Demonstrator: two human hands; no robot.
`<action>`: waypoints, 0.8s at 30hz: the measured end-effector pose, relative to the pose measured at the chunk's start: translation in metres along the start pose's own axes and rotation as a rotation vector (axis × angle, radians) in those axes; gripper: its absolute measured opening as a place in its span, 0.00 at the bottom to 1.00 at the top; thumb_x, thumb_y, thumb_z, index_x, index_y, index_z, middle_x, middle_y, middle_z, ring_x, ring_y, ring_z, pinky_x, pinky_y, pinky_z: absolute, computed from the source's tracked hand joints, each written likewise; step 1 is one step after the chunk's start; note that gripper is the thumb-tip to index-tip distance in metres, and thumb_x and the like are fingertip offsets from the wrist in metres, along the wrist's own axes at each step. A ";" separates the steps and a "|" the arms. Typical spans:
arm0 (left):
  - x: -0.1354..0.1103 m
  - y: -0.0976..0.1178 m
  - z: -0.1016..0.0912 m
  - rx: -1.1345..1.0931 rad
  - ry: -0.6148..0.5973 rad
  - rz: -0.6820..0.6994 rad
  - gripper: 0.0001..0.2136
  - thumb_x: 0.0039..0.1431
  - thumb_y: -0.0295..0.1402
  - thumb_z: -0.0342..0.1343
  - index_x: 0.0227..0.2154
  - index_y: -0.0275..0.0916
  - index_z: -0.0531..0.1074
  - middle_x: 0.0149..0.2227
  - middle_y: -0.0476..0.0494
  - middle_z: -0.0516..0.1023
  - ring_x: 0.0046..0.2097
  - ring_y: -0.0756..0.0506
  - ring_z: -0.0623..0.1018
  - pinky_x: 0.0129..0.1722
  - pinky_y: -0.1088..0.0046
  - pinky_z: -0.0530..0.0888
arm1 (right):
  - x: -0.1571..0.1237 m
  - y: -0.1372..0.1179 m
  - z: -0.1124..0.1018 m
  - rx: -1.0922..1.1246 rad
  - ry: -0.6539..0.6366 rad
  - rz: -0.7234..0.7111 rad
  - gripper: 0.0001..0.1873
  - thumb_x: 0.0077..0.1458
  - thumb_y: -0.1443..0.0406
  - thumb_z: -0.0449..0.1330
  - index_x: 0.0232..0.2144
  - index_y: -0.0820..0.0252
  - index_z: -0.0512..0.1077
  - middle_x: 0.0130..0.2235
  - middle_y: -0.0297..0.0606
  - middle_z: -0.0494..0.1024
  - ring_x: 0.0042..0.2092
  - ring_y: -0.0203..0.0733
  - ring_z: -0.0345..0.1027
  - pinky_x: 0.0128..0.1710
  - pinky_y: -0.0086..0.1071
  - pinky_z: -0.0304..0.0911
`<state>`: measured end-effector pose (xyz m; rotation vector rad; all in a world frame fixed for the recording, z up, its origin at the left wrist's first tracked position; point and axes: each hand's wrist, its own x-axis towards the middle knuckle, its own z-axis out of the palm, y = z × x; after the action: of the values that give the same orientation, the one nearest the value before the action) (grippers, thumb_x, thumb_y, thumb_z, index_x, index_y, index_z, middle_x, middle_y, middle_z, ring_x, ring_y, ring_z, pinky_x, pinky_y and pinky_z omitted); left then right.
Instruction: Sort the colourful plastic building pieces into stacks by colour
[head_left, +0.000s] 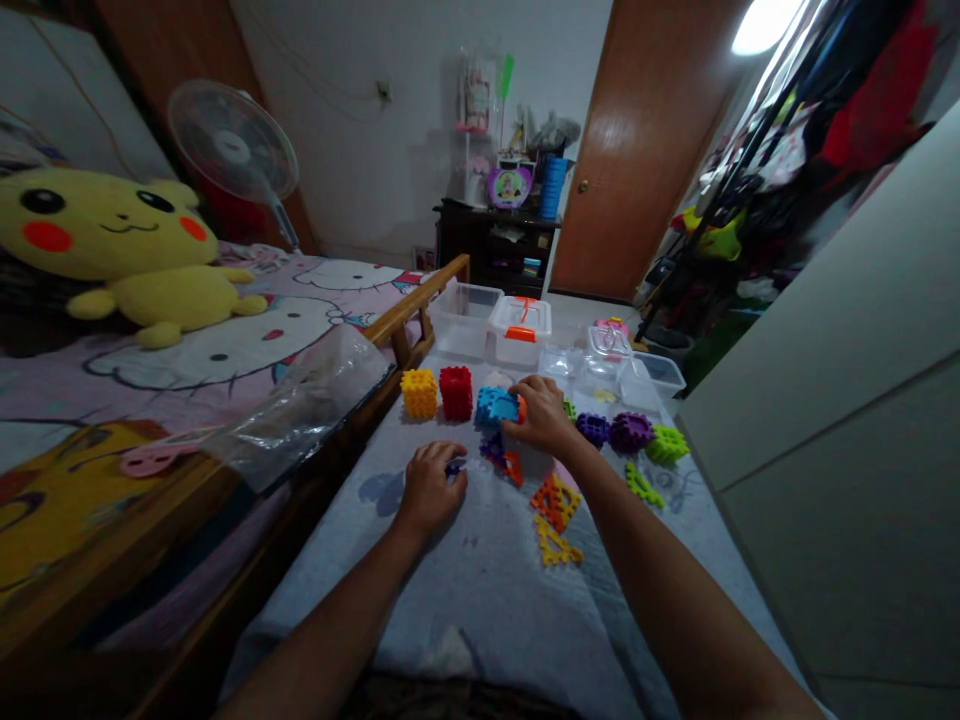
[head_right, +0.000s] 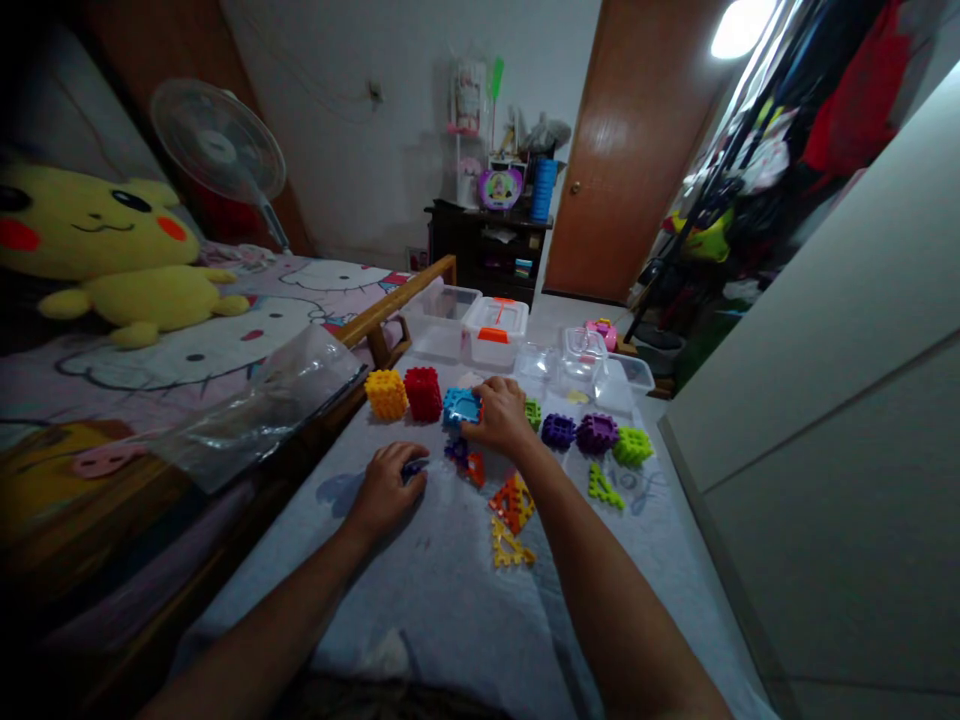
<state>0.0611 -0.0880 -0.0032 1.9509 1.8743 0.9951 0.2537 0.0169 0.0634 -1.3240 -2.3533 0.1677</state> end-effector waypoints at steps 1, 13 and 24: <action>0.000 0.001 0.000 0.000 -0.010 0.000 0.11 0.51 0.26 0.54 0.39 0.38 0.74 0.41 0.41 0.77 0.47 0.39 0.73 0.51 0.59 0.68 | 0.007 0.000 0.004 -0.006 -0.006 0.012 0.24 0.46 0.57 0.65 0.46 0.58 0.73 0.49 0.44 0.71 0.53 0.55 0.59 0.53 0.45 0.55; 0.000 0.000 -0.002 -0.060 0.056 -0.054 0.14 0.50 0.23 0.53 0.40 0.40 0.73 0.42 0.42 0.77 0.48 0.39 0.73 0.51 0.57 0.68 | 0.044 0.002 0.015 -0.100 -0.115 0.045 0.26 0.47 0.54 0.64 0.48 0.58 0.73 0.49 0.47 0.71 0.54 0.57 0.59 0.52 0.48 0.55; 0.003 -0.007 -0.013 -0.132 0.131 -0.109 0.19 0.46 0.21 0.49 0.42 0.40 0.73 0.47 0.41 0.75 0.52 0.37 0.71 0.56 0.55 0.66 | 0.011 0.000 -0.004 0.003 0.009 -0.032 0.30 0.49 0.59 0.63 0.55 0.60 0.68 0.55 0.48 0.67 0.57 0.58 0.56 0.55 0.50 0.54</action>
<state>0.0477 -0.0879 0.0024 1.7284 1.9066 1.2058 0.2500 0.0259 0.0701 -1.2826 -2.3649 0.1550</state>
